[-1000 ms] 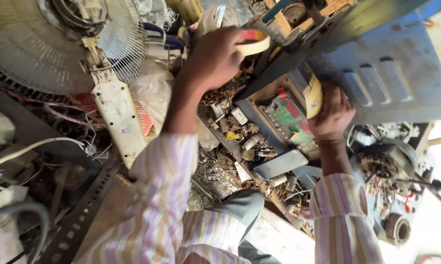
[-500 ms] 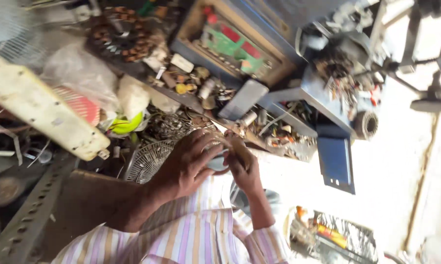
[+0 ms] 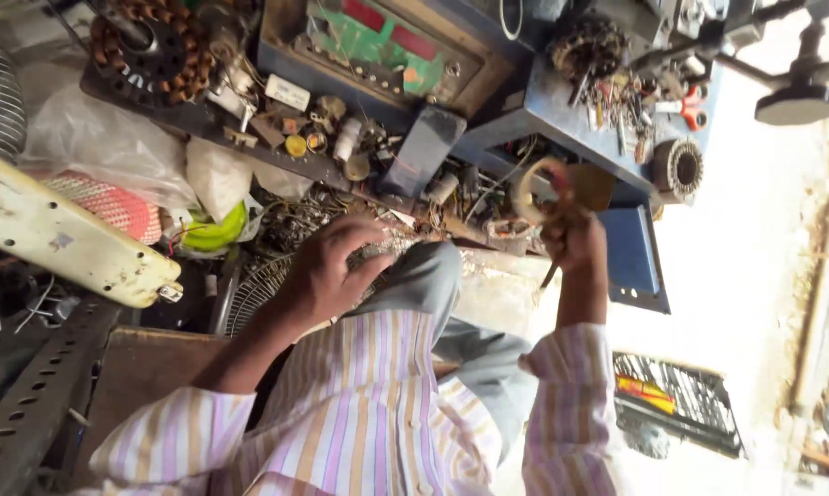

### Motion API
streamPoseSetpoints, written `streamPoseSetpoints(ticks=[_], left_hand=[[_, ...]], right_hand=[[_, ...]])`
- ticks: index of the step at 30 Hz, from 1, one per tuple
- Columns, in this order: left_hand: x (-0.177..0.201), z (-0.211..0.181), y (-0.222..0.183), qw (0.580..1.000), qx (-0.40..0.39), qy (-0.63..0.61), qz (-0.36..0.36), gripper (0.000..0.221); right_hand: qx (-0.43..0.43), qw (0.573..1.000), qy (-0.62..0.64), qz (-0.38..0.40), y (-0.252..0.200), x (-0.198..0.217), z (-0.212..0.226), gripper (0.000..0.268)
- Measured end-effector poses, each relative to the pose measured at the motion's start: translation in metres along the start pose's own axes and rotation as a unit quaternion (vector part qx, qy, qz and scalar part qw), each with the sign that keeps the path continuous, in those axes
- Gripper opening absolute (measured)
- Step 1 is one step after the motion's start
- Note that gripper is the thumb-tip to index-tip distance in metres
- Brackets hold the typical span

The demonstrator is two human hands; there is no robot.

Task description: The person sits on the floor and adjusts small brass-colored components on a circular black fan rotor. They then retrieve a roll of brown tape and a pair of orange-handled scissors, cut a strip of tape, and apply it to the rotor assembly.

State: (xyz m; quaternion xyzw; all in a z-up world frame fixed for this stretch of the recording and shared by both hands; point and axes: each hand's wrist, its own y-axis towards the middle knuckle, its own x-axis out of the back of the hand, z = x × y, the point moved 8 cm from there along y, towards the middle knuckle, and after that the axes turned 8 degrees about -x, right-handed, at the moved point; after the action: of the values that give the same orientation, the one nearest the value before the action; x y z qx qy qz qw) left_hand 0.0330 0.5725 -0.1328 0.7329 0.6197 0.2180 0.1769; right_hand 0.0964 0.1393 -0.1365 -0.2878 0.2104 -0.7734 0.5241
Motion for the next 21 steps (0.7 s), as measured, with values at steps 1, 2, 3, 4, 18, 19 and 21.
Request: streamPoseSetpoints(ticks=[1, 2, 3, 4, 18, 19, 21], left_hand=[[0.002, 0.006, -0.007, 0.999, 0.030, 0.011, 0.006, 0.032], [0.004, 0.010, -0.017, 0.998, 0.063, 0.022, 0.011, 0.029], [0.002, 0.015, -0.031, 0.997, 0.065, 0.027, 0.007, 0.029], [0.000, 0.021, -0.043, 0.996, 0.071, 0.045, 0.017, 0.029], [0.003, 0.056, -0.078, 0.987, 0.140, 0.082, 0.022, 0.032], [0.003, 0.057, -0.075, 0.985, 0.142, 0.089, 0.029, 0.031], [0.000, 0.061, -0.070, 0.984, 0.142, 0.096, 0.038, 0.030]], right_hand=[[0.017, 0.995, 0.085, 0.043, 0.012, -0.007, 0.013, 0.025], [0.030, 0.981, 0.168, 0.088, 0.023, -0.015, 0.023, 0.025], [0.028, 0.981, 0.166, 0.094, 0.058, 0.001, 0.017, 0.025], [0.042, 0.961, 0.229, 0.150, 0.093, 0.011, 0.016, 0.024], [0.222, 0.855, 0.348, 0.313, 0.184, 0.027, 0.033, 0.033], [0.245, 0.856, 0.340, 0.303, 0.174, 0.021, 0.041, 0.035], [0.290, 0.855, 0.324, 0.284, 0.155, 0.004, 0.055, 0.040]])
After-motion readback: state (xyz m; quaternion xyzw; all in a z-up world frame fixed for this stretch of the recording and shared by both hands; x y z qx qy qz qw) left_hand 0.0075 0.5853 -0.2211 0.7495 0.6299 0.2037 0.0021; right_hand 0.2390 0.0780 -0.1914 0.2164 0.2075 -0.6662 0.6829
